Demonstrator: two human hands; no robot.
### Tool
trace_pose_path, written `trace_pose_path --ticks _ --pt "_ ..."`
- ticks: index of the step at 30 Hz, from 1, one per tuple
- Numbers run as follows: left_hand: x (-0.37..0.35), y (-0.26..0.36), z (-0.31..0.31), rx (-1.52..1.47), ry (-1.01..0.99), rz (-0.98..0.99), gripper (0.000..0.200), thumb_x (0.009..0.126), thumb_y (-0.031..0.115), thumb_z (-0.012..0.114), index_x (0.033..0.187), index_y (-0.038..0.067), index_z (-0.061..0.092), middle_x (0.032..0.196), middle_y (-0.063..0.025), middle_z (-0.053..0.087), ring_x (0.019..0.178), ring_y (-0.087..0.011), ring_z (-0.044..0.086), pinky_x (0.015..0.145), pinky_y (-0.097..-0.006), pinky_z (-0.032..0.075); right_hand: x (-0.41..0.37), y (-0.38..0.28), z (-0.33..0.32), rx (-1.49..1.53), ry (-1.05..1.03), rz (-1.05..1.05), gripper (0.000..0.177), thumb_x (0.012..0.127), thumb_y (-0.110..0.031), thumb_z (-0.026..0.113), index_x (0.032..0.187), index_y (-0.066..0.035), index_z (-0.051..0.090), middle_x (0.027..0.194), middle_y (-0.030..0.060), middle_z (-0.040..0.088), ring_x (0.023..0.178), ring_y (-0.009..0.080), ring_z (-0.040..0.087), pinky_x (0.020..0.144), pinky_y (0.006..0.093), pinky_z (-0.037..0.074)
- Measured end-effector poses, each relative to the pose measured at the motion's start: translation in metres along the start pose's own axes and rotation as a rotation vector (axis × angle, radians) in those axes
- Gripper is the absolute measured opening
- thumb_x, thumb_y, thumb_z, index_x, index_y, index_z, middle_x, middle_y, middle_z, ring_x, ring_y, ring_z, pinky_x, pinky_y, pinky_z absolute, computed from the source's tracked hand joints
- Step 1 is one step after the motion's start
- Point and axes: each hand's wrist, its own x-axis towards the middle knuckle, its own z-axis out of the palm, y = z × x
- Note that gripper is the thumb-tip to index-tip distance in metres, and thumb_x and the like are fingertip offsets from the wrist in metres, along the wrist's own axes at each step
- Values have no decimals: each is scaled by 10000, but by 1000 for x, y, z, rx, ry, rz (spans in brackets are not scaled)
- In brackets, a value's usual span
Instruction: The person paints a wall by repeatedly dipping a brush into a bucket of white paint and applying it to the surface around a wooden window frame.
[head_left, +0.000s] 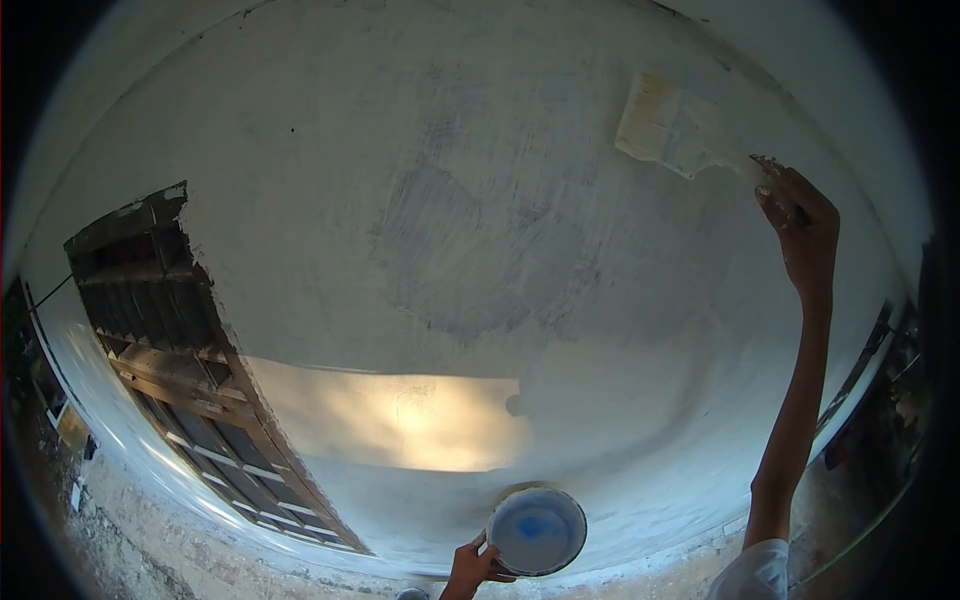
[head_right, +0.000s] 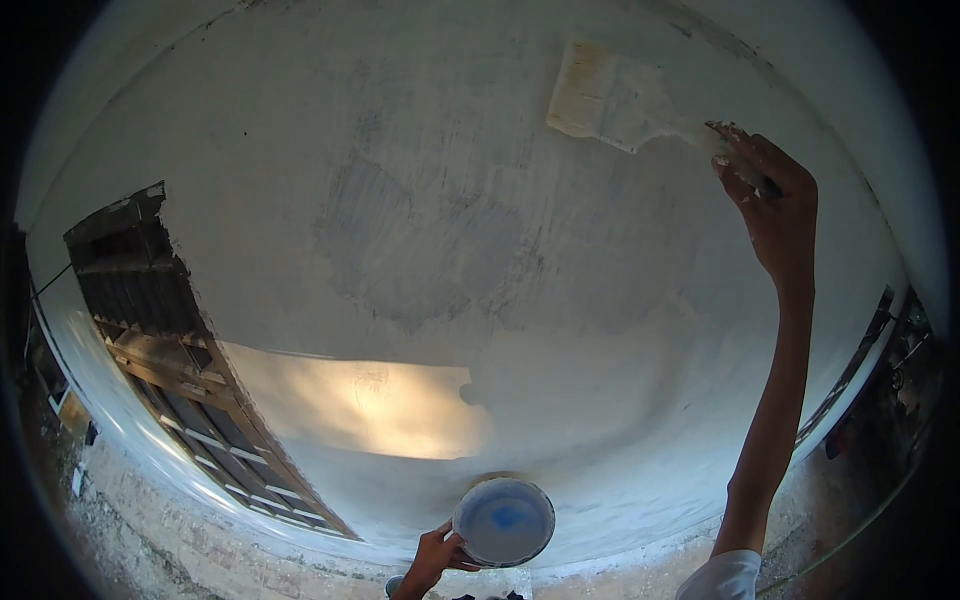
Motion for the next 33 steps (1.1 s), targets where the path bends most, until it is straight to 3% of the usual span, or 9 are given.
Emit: trace_pose_path --ticks 6,10,14,19,22,23,26,29,33 --pt "1 -1 8 12 16 1 598 852 21 556 1406 -55 345 1000 -240 634 769 -372 694 657 -463 630 4 -42 59 85 -202 -127 345 796 -13 709 1135 -63 673 873 63 665 663 112 599 610 251 540" --pt "6 -3 12 29 -22 -19 609 844 16 554 1408 -62 337 991 -240 635 760 -375 692 655 -464 630 4 -48 60 -33 -320 -95 373 785 -18 715 1153 -57 663 856 65 667 667 120 612 589 252 538" --pt "9 -4 13 26 -18 -20 615 842 17 555 1409 -65 332 984 -239 636 753 -374 692 654 -466 630 -15 -20 23 -110 -261 5 365 797 -12 702 1158 -55 660 856 70 672 710 123 630 623 251 540" --pt "11 -5 14 46 -11 -25 611 856 29 557 1414 -61 325 989 -245 637 754 -372 694 638 -464 630 -65 -1 -19 -64 -45 157 340 790 7 682 1129 -16 667 1007 113 696 893 162 666 753 261 545" --pt "12 -2 17 81 -10 -49 614 836 0 539 1413 -51 333 1005 -245 630 759 -365 692 650 -485 630 -118 -9 -41 42 -247 313 352 716 18 683 1068 3 684 982 147 705 855 198 687 743 291 556" --pt "14 -2 18 94 -7 -51 600 846 2 535 1411 -47 340 1004 -243 631 755 -364 694 641 -480 631 -141 -9 -40 132 -292 274 363 679 43 693 1038 -12 696 925 147 708 788 197 689 705 292 562" --pt "17 -1 20 145 -43 -39 590 850 0 528 1410 -41 346 1005 -239 633 755 -366 694 633 -476 633 -202 -33 -37 199 -643 507 374 661 4 773 1022 -77 716 747 69 684 580 102 609 484 242 470" --pt "21 1 27 175 -57 -27 590 849 -15 502 1417 -30 342 991 -233 634 733 -360 696 615 -460 635 -251 -58 -23 91 -956 581 324 677 -90 783 996 -85 729 684 52 659 537 166 612 526 285 486" --pt "25 -6 33 234 -72 15 612 851 -23 483 1437 -25 306 967 -233 632 686 -344 695 585 -426 634 -332 -79 1 -76 -1274 551 278 805 -244 674 1044 -103 689 827 51 678 678 247 663 617 375 521"
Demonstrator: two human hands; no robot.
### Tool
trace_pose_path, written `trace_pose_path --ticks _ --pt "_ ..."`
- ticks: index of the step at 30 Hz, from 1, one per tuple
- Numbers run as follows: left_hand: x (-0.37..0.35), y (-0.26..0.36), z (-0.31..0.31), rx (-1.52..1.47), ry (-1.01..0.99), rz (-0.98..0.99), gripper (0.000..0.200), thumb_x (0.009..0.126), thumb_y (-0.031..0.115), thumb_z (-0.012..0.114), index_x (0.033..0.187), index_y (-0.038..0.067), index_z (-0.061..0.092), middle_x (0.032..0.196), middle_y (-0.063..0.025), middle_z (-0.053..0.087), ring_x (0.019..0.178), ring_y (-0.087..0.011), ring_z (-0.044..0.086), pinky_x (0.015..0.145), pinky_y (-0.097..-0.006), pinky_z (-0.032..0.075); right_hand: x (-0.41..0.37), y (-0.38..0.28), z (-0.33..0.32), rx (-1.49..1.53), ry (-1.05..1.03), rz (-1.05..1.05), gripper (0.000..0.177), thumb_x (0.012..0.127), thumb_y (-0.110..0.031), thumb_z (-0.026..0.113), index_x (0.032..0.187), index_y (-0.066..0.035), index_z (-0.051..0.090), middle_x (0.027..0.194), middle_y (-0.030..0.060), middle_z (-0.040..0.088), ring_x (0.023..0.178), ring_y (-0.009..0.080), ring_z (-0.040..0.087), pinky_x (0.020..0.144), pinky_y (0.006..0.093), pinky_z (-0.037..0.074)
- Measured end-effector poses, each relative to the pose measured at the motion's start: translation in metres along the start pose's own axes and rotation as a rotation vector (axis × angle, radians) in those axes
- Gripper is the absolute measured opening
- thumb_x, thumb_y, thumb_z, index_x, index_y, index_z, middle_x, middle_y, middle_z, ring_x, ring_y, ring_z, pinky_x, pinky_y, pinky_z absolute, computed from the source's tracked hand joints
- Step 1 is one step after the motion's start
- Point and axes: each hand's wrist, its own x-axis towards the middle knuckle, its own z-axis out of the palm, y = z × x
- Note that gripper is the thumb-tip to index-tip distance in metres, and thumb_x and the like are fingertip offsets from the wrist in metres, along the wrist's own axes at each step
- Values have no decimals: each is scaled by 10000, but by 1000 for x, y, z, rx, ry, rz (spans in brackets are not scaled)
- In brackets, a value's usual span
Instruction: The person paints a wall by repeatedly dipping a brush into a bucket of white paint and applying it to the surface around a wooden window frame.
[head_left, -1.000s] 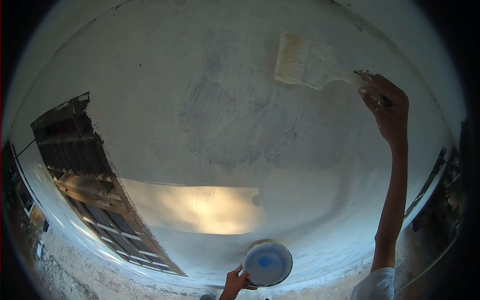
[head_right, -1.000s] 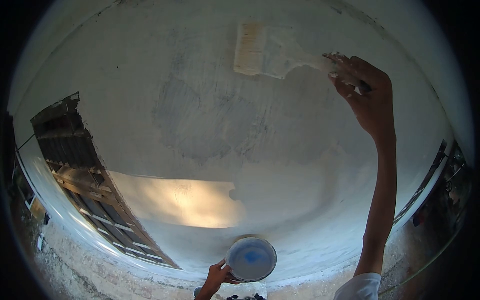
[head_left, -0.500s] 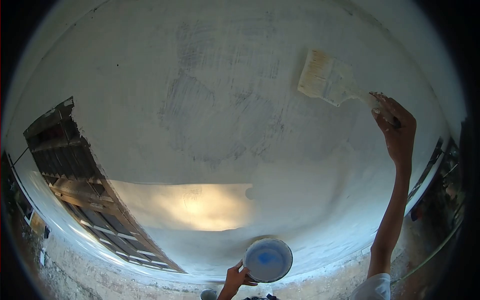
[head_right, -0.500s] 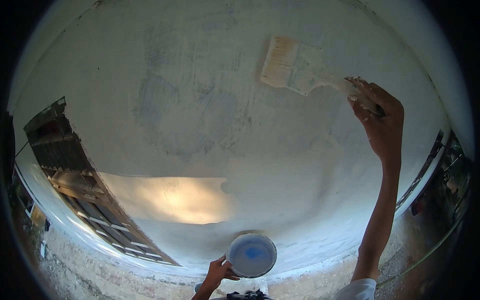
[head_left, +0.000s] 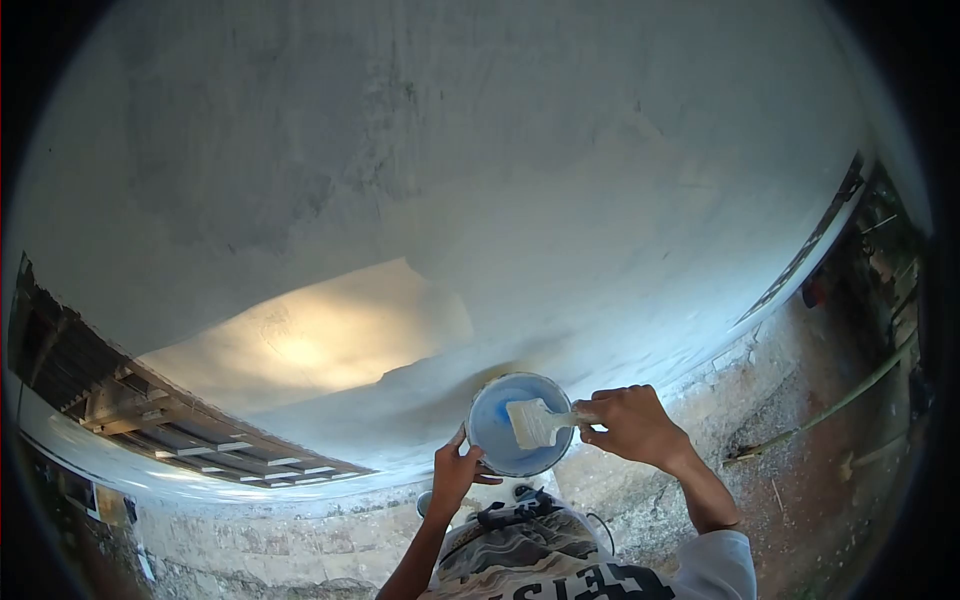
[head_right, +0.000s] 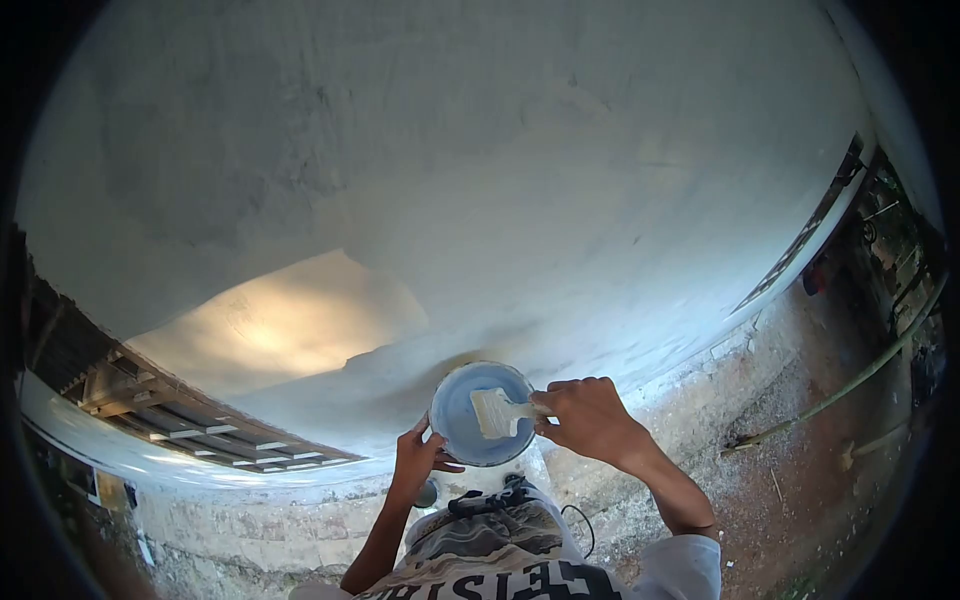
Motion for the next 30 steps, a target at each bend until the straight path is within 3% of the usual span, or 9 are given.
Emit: trace_pose_path --ticks 7,9,17,23,27,30 --pt "6 -14 14 91 6 4 578 876 -27 476 1431 -31 314 863 -186 635 625 -295 688 555 -382 630 9 -10 121 -188 -65 115 305 760 -169 666 1026 -20 648 849 108 660 712 260 683 564 371 522" --pt "5 -21 15 92 9 3 561 876 -27 481 1416 -40 333 855 -180 634 623 -290 687 554 -379 631 9 -14 137 -246 -19 20 144 749 -56 619 882 -13 655 771 126 642 657 235 678 495 333 492" --pt "4 -32 5 218 -47 -15 587 866 -41 451 1437 3 325 904 -212 630 680 -326 693 595 -416 636 15 -1 169 86 -49 -42 176 745 -150 685 881 -39 665 787 138 658 680 299 671 590 409 521" --pt "4 -12 7 130 -12 -65 592 854 -43 454 1431 -15 325 952 -212 632 700 -331 696 595 -422 636 7 18 136 397 89 112 326 776 -209 704 1053 -39 679 853 162 682 726 323 667 681 396 530" --pt "11 -16 6 73 -9 -26 585 844 -35 449 1417 -43 329 986 -228 636 691 -338 696 592 -435 635 -4 32 103 491 120 221 331 765 -116 733 1077 -19 684 930 181 701 760 238 701 690 318 549" --pt "9 -1 12 -17 -22 -52 570 845 -10 456 1401 -63 340 962 -231 645 677 -340 696 584 -437 633 -12 45 84 746 214 344 329 757 -10 726 1081 14 672 912 121 722 794 97 644 700 266 534"
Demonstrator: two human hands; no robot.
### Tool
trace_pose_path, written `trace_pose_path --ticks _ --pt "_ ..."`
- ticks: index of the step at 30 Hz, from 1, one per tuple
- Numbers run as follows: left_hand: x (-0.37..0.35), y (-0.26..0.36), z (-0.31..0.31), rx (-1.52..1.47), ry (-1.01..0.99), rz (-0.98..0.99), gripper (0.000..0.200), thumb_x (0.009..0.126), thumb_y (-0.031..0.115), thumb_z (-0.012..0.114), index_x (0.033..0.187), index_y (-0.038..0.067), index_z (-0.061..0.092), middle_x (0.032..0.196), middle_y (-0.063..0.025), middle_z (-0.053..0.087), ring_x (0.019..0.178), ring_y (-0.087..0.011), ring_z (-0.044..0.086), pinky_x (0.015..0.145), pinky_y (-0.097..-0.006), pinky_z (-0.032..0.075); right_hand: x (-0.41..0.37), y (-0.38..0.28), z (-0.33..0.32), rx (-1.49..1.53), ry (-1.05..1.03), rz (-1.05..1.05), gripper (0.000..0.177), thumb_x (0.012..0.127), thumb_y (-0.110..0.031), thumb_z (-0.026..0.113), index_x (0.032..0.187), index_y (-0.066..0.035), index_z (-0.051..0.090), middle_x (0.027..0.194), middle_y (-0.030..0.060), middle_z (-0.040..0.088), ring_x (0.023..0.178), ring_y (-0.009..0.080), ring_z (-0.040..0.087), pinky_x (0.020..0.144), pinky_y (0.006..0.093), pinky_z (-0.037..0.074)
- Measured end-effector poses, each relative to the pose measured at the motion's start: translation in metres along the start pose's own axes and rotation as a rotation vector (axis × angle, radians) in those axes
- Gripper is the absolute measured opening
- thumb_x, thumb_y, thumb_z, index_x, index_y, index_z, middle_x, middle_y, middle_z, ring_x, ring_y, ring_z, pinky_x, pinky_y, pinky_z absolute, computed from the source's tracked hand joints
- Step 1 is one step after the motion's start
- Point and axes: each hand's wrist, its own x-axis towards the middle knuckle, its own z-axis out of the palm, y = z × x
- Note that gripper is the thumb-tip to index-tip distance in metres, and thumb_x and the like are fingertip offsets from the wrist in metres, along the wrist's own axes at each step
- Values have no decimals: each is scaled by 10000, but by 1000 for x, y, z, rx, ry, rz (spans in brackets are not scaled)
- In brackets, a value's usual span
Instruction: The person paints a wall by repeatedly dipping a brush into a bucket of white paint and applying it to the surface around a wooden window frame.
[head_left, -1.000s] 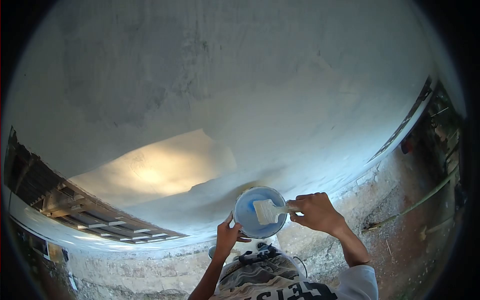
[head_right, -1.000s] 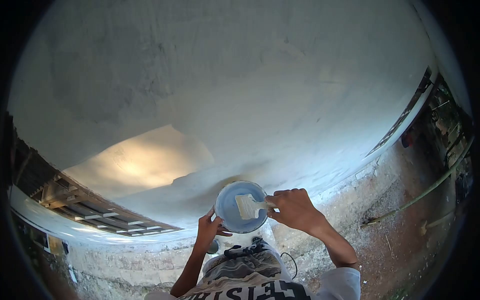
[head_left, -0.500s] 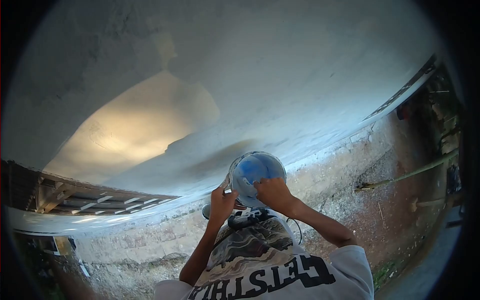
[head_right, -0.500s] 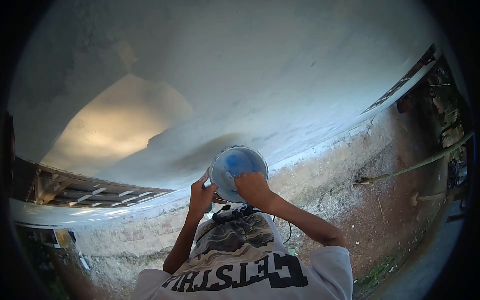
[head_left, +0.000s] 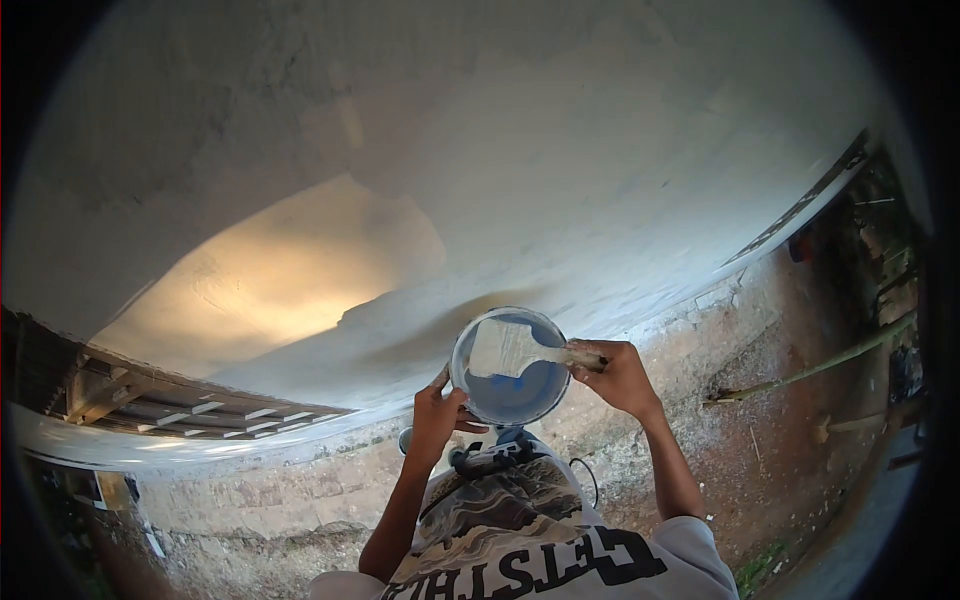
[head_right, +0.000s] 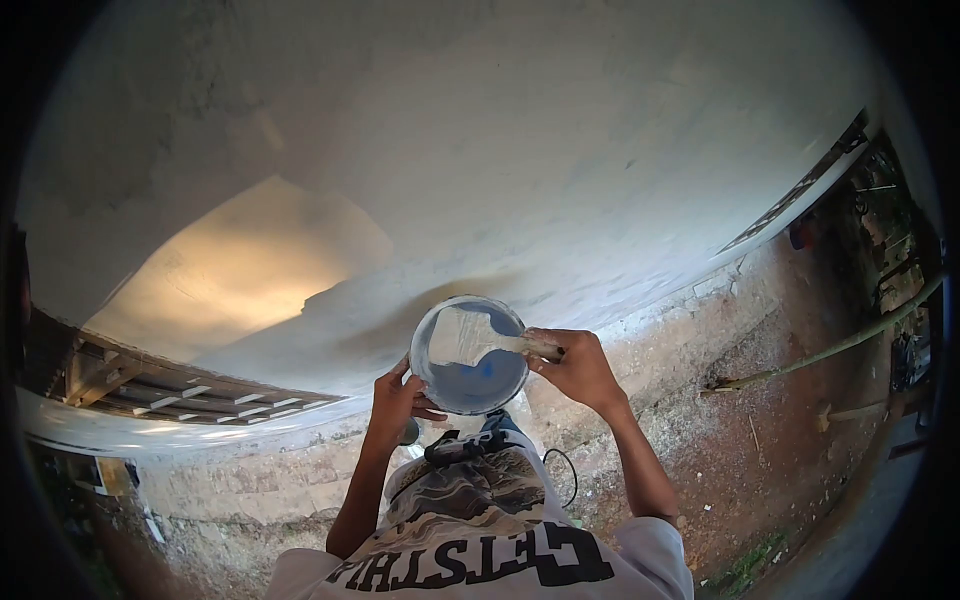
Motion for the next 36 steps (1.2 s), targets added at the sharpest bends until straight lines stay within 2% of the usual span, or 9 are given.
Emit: trace_pose_path --ticks 3,9,11,18,23,26,30,32,36 --pt "-4 10 6 -7 -4 -4 562 844 14 465 1387 -77 351 940 -230 651 671 -337 696 576 -440 631 1 4 -18 76 -15 -16 341 767 -46 754 1092 14 670 899 126 719 766 81 637 674 257 537" --pt "-6 16 7 -51 -40 -25 584 845 8 477 1415 -19 351 993 -209 623 680 -326 696 581 -412 635 2 -4 -28 263 25 -27 318 763 13 754 1060 79 659 944 123 708 848 100 633 736 252 546" --pt "-9 22 10 -10 -24 5 567 842 35 477 1382 -82 352 955 -247 650 687 -338 699 588 -437 631 2 -5 -33 265 32 -64 309 767 21 749 1052 94 654 949 126 705 855 106 634 747 254 547" --pt "-13 28 9 4 -42 32 567 851 58 474 1381 -93 339 960 -253 648 714 -341 700 613 -420 634 6 -2 -45 259 -2 -86 276 793 -24 745 1029 94 666 880 130 713 819 101 645 725 242 543" --pt "-16 30 12 12 -11 24 562 853 52 466 1384 -85 342 957 -243 650 703 -326 702 607 -412 636 9 0 -38 69 -40 -89 265 793 -67 758 1025 44 694 849 118 720 727 92 633 643 241 525" --pt "-17 32 11 8 -2 30 567 853 46 462 1390 -81 337 951 -239 652 691 -320 702 600 -410 636 11 7 -32 191 23 -167 220 807 -101 752 997 4 716 777 88 713 636 72 578 560 242 473" --pt "-15 28 8 -3 -7 44 575 851 34 462 1400 -74 328 946 -234 655 683 -319 701 598 -409 636 16 15 -30 71 -51 -141 169 826 -120 735 962 -20 730 712 53 694 593 58 525 520 249 429" --pt "-11 21 3 7 -9 19 585 868 -4 459 1435 -4 317 993 -204 612 686 -332 694 584 -412 634 17 13 -27 -67 -53 -130 150 840 -146 722 934 -29 735 647 47 664 559 54 486 496 253 398" --pt "-11 19 1 -8 -10 32 584 877 -3 458 1441 -2 307 982 -196 610 680 -328 692 578 -414 633 15 26 -23 2 -14 -160 169 845 -173 719 919 -23 734 611 69 641 535 57 466 481 260 384"
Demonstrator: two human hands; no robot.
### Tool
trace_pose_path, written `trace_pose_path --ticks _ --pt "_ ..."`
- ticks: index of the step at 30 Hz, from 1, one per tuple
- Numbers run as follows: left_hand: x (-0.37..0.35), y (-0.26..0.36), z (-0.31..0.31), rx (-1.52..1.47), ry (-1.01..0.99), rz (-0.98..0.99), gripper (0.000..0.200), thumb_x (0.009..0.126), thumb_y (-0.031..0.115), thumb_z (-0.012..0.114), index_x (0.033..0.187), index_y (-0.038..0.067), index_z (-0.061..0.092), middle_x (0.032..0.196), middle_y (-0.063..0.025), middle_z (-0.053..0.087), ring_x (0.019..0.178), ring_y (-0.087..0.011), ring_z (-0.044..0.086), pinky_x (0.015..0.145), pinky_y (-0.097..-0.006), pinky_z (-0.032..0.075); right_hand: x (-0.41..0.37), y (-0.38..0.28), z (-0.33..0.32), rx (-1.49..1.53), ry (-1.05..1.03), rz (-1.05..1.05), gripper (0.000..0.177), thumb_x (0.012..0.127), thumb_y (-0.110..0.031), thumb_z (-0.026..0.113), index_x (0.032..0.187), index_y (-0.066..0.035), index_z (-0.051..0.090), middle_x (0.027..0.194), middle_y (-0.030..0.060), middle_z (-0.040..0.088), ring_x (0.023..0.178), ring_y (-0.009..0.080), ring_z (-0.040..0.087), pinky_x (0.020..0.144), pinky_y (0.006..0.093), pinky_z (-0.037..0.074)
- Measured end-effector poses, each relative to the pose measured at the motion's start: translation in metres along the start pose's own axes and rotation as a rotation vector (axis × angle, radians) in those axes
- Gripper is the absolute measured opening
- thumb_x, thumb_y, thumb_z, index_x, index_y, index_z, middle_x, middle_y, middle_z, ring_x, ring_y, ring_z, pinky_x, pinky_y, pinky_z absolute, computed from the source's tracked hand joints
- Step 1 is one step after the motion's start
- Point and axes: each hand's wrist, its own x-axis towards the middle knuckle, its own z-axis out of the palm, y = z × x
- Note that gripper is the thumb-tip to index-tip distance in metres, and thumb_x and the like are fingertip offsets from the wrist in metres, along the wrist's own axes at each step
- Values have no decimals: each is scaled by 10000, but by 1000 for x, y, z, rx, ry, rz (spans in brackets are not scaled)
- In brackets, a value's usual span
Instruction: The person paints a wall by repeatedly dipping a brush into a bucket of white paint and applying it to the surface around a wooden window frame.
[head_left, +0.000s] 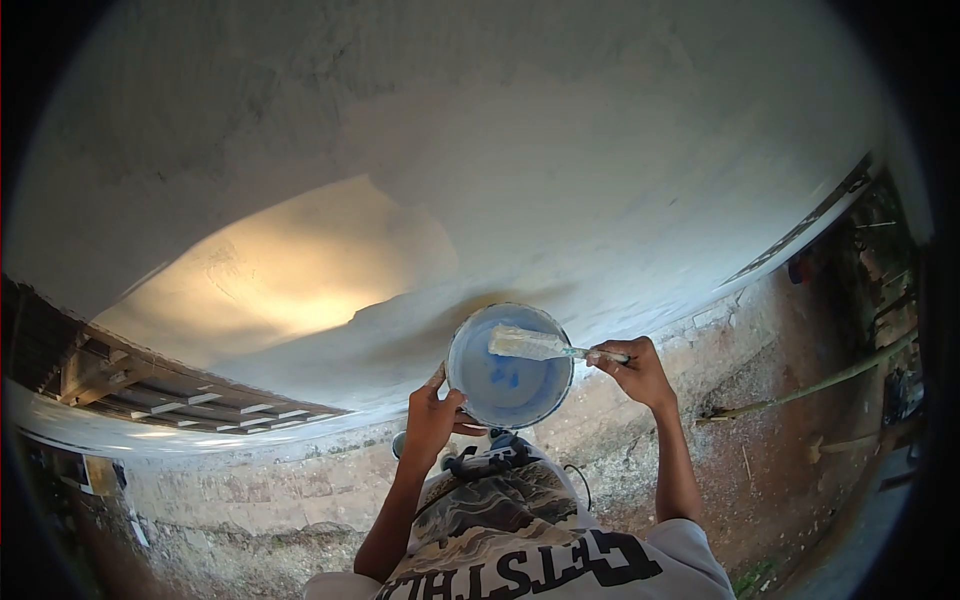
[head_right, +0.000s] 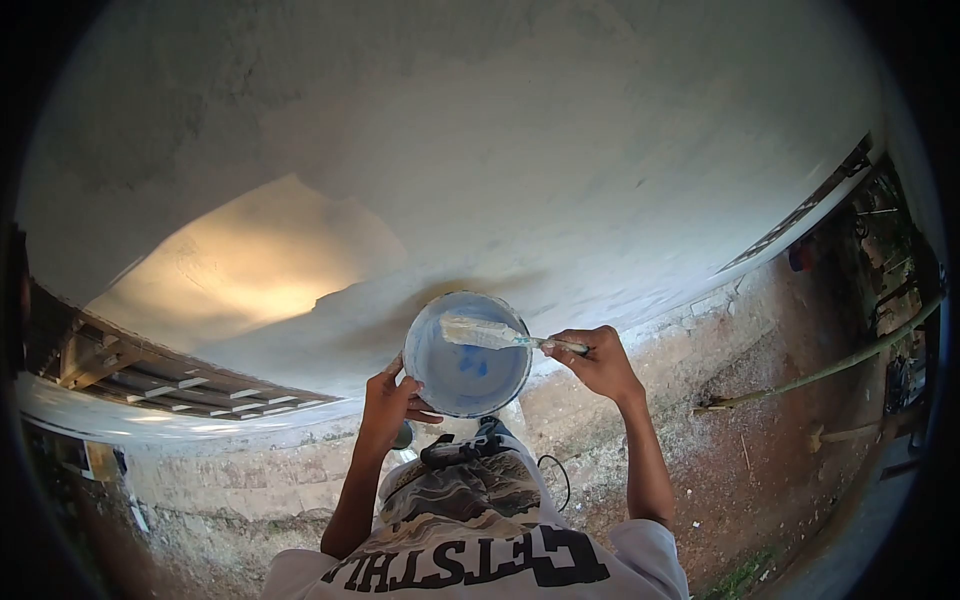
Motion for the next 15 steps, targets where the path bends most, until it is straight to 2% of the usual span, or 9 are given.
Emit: trace_pose_path --ticks 2,6,9,11,15 --pt "0 -1 -1 0 -1 -5 584 880 -5 453 1444 0 301 997 -202 608 680 -328 692 574 -418 632 -2 4 3 189 39 -41 184 840 -190 728 919 -24 735 601 66 633 527 55 455 476 254 379" --pt "1 -1 0 9 -16 9 589 879 -9 447 1447 1 295 1008 -207 607 693 -334 693 580 -421 633 -2 -2 0 -20 -19 70 160 832 -146 731 929 -19 733 673 61 679 569 52 511 509 242 420" --pt "0 4 2 0 -7 15 585 878 -13 438 1446 2 297 1015 -210 607 710 -342 694 588 -424 635 -4 -4 0 50 50 30 162 825 -128 734 938 -11 731 716 57 700 589 53 535 523 234 433" --pt "-1 8 3 -16 -20 -3 582 880 -11 432 1445 -2 294 1018 -213 606 723 -348 694 596 -426 636 -7 -8 -1 239 117 -48 172 821 -121 736 937 6 726 729 72 707 603 54 552 537 232 449" --pt "0 3 2 -23 -34 6 584 879 -13 434 1445 -10 289 1017 -213 608 721 -349 694 593 -425 636 -5 -1 0 199 46 -70 180 809 -106 745 942 14 723 746 77 711 625 57 571 564 227 471"
